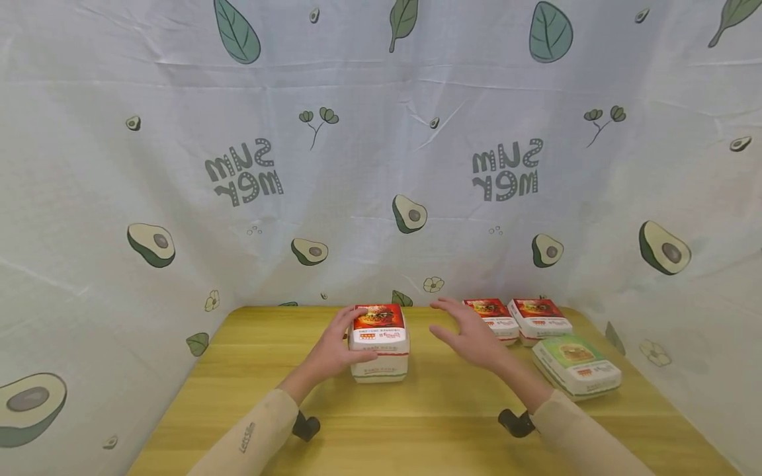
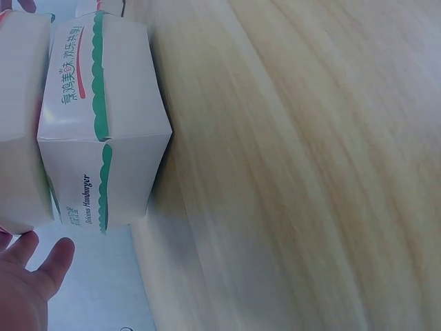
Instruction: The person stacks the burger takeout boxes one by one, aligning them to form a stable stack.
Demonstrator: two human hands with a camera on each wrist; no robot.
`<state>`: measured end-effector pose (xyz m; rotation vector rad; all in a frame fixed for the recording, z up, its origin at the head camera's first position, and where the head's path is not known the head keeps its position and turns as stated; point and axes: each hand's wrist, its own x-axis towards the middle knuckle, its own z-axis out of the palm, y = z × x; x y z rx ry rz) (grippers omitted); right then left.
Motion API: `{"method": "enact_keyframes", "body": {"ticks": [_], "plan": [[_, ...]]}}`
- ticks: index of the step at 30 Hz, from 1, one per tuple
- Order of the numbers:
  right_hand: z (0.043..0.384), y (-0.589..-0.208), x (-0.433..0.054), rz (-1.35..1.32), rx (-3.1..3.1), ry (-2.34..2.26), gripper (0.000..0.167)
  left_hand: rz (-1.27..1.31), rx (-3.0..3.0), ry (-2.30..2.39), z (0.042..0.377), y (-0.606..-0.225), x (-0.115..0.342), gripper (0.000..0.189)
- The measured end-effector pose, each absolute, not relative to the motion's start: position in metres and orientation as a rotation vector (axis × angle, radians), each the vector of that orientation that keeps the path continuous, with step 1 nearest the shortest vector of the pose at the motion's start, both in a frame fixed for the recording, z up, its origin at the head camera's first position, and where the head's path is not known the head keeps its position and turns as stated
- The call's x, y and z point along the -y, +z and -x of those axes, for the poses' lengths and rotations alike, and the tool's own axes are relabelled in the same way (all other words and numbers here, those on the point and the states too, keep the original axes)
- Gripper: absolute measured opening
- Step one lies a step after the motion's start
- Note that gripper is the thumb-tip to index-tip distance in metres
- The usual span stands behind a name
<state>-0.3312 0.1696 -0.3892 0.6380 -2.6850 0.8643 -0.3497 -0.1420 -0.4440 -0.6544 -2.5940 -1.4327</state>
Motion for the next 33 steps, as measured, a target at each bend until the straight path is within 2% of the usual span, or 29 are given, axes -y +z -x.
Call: {"method": "enact_keyframes", "body": {"ticks": [17, 33], "plan": [[0.345, -0.388, -0.213, -0.628, 2.695, 0.851, 0.060, 0.648, 2.588, -1.460, 0.346, -0.442, 0.140, 0.085], [0.374, -0.398, -0.245, -0.484, 2.804, 0.749, 0.076, 0.653, 2.592, -1.454, 0.348, -0.443, 0.142, 0.085]]}}
